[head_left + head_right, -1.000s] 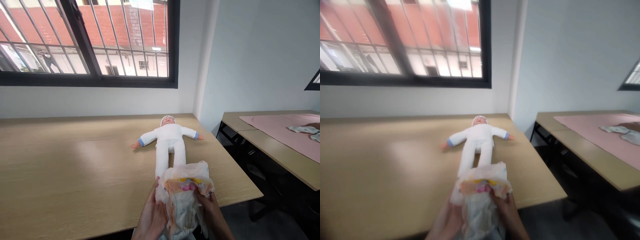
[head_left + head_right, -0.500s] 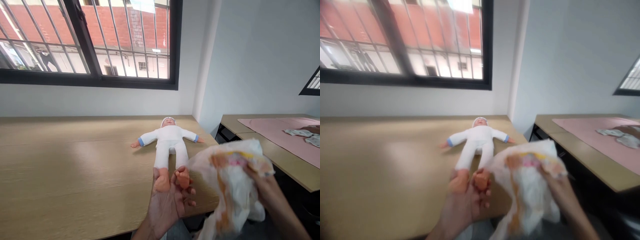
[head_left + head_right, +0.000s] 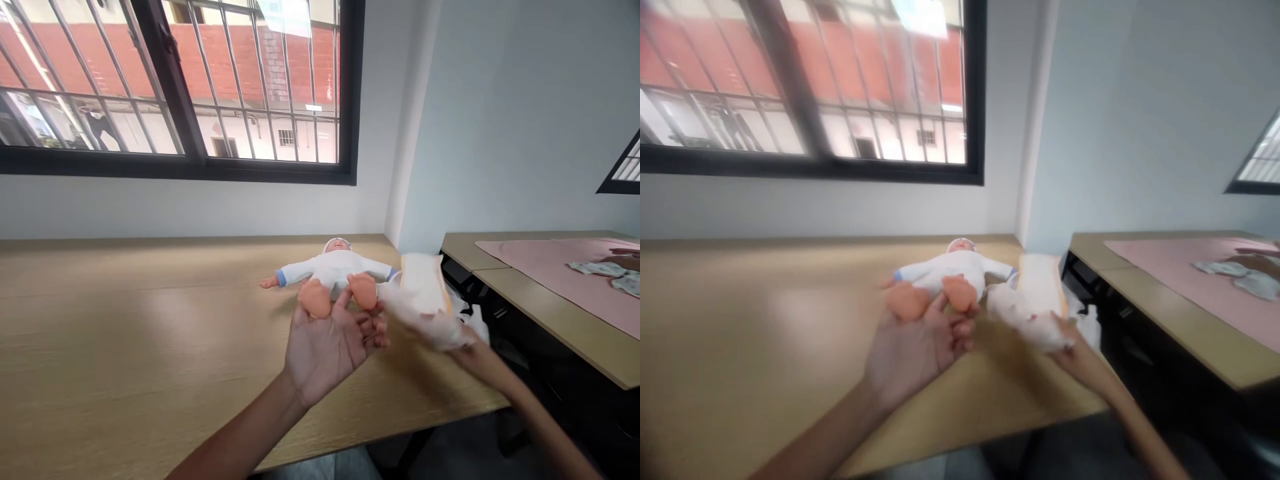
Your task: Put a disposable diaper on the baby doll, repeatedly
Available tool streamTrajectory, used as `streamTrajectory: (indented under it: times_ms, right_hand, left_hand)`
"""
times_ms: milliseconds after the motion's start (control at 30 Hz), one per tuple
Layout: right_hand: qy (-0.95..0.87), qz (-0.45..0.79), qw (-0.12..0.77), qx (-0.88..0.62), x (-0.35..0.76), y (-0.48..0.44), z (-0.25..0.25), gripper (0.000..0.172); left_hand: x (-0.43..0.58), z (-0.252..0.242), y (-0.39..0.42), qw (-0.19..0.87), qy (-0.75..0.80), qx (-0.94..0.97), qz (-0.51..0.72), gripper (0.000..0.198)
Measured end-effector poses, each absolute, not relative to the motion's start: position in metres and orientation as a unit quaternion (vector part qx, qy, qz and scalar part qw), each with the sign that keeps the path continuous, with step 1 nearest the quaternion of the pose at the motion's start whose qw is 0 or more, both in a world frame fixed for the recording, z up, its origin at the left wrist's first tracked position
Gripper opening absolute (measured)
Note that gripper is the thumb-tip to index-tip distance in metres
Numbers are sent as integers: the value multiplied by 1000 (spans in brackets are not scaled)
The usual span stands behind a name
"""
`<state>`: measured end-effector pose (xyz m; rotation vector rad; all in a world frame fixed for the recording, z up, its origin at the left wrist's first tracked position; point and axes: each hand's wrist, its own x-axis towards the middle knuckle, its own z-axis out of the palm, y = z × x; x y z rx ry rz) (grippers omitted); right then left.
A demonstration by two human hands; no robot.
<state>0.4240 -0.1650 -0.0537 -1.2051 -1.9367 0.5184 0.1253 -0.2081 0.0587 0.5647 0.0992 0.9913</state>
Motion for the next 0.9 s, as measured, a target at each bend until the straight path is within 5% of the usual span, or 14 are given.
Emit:
streamTrajectory:
  times_ms: [100,200,267,367,500,600,900]
  right_hand:
    - [-858,260,201,-395,425,-173,-92,45]
    - [-830,335,161,-415,437,-175,-72,62]
    - [-794,390,178,-431,447,-169,-46,74]
    - [-751,442,268,-410,454,-149,-24,70]
    - [-627,507,430,-406,449,-117,-39,62]
    - [-609,467,455,-452,445,-103,-57,60]
    - [-810,155,117,-553,417,-110,-97,73]
  left_hand:
    - [125,79,-196,832,50,301,464,40]
    - [125,94,-184,827,48,329,454,36]
    - [125,101,-177,824,38,337,453,35]
    - [125,104,-171,824,30,339,453,34]
    - [122,101,-170,830,19,346,437,31]
    - [119,100,-170,831,16,356,427,28]
    - [115,99,-168,839,18,360,409,33]
